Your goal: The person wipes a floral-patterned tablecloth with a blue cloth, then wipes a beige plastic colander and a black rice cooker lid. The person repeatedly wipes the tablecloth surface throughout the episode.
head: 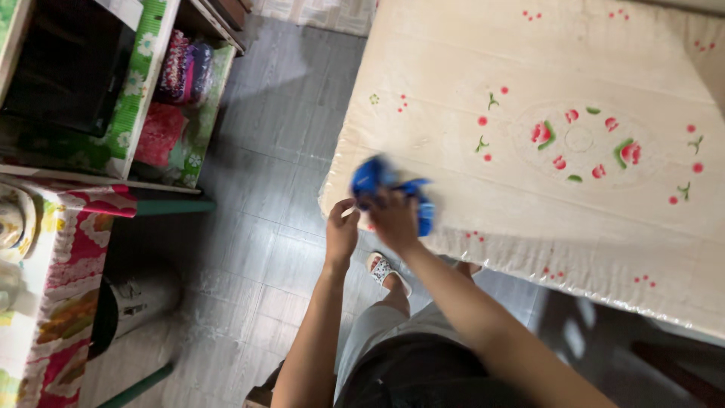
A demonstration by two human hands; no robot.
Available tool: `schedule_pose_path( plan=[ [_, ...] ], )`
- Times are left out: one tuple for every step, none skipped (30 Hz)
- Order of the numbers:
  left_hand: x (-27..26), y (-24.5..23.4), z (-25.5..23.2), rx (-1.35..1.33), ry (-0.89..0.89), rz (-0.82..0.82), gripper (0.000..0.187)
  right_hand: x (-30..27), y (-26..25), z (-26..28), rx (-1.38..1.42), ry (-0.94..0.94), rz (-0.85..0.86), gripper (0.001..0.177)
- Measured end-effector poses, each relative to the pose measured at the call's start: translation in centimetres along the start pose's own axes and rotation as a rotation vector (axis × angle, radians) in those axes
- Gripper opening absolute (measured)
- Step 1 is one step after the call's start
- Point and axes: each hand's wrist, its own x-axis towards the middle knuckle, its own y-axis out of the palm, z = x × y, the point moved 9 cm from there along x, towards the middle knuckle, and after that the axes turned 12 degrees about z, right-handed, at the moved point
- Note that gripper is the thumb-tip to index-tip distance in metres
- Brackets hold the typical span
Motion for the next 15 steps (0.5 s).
schedule_pose_path(
  plan=[
    [0.3,0.4,-0.1,0.03,0.011,0.012,0.034,-1.6,-1.6,1.5,0.102,-0.12,-0.295,0.027],
    [0.7,1.0,-0.3,0.058,0.027,0.031,0.034,-1.6,-0.5,0.5,0.122,-0.083,-0.253,0.025],
    [1.1,1.6,-0.5,0.087,0.043,0.05,0.034,-2.4,0.6,-1.3,0.115,-0.036,-0.222,0.024],
    [1.4,2.1,-0.8,0.146,0.06,0.065,0.034,-3.4,1.3,-4.4,0.075,0.027,-0.214,0.024],
    [1.6,2.7,-1.0,0.204,0.079,0.08,0.033,-4.7,1.7,-8.2,0.018,0.095,-0.231,0.025],
    [2.1,3.3,-1.3,0.263,0.102,0.098,0.032,-6.4,1.7,-12.6,-0.05,0.175,-0.266,0.025],
    [2.6,4.0,-1.4,0.269,0.113,0.119,0.032,-8.6,1.1,-17.3,-0.123,0.256,-0.314,0.026],
    [2.8,4.6,-1.4,0.274,0.121,0.135,0.032,-11.4,0.3,-21.9,-0.183,0.337,-0.352,0.027],
    [3.1,5.2,-1.3,0.279,0.13,0.15,0.031,-14.4,-0.4,-26.7,-0.229,0.463,-0.326,0.028],
    [3.4,5.8,-1.3,0.279,0.13,0.157,0.032,-16.5,1.0,-32.4,-0.298,0.671,0.024,0.027],
    [3.6,6.3,-1.2,0.279,0.13,0.164,0.032,-20.8,-0.4,-35.6,-0.154,0.791,-0.077,0.037],
    [4.0,6.8,-1.2,0.271,0.133,0.158,0.032,-23.8,-1.9,-38.1,-0.109,0.896,-0.175,0.043],
    [4.5,7.3,-1.3,0.273,0.137,0.161,0.032,-26.6,-3.4,-40.2,-0.062,0.998,-0.274,0.05],
    [4.7,7.6,-1.4,0.272,0.137,0.152,0.032,-27.8,-4.0,-41.7,-0.071,1.123,-0.307,0.048],
    [4.9,8.0,-1.5,0.271,0.138,0.144,0.032,-28.7,-4.8,-43.0,-0.078,1.248,-0.34,0.046]
  ],
)
